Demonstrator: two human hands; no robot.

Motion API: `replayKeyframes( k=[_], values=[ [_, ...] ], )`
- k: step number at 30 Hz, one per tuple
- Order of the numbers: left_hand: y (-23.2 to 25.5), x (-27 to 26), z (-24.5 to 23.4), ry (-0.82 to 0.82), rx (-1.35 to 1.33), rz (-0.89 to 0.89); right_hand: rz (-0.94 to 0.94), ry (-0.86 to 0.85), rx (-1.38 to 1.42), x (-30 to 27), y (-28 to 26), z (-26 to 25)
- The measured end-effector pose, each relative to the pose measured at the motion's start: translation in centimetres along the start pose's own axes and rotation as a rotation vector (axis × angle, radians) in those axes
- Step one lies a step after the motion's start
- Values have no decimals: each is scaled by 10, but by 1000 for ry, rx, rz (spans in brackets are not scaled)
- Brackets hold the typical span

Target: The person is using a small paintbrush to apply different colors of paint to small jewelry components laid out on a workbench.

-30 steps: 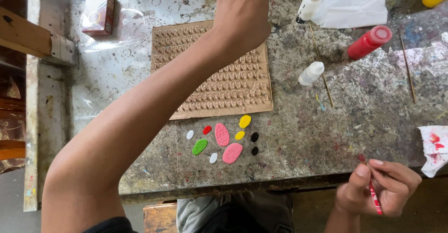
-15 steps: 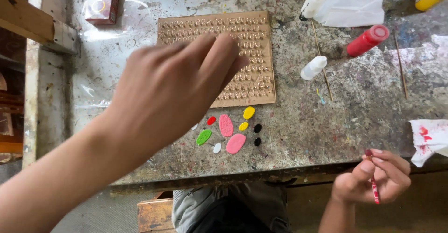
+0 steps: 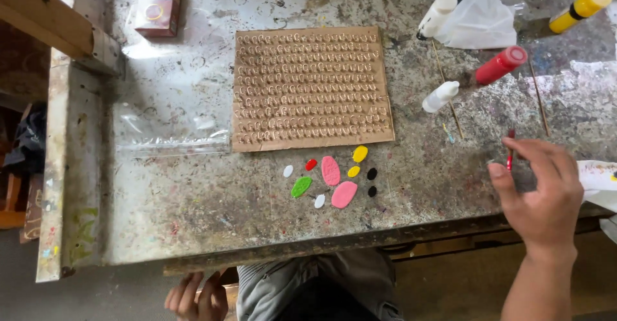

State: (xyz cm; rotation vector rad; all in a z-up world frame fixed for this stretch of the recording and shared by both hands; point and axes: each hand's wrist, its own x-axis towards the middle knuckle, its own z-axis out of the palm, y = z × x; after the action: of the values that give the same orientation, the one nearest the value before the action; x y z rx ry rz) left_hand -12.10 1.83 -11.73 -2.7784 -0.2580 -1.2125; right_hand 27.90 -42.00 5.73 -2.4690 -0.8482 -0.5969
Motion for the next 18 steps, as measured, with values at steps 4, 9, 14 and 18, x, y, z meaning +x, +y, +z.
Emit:
replayKeyframes(
  k=[4, 9, 14, 18],
  values=[
    [0, -130, 23, -208, 36, -251, -115, -53, -248, 18, 7, 5],
    [-5, -159, 10, -641, 288, -274, -89, -139, -367, 20, 0, 13],
    [-7, -226, 42, -934, 404, -249, -102, -108, -215, 22, -15, 7],
    [-13, -248, 58, -814, 375, -295, -156, 51, -111, 0, -28, 19]
  ],
)
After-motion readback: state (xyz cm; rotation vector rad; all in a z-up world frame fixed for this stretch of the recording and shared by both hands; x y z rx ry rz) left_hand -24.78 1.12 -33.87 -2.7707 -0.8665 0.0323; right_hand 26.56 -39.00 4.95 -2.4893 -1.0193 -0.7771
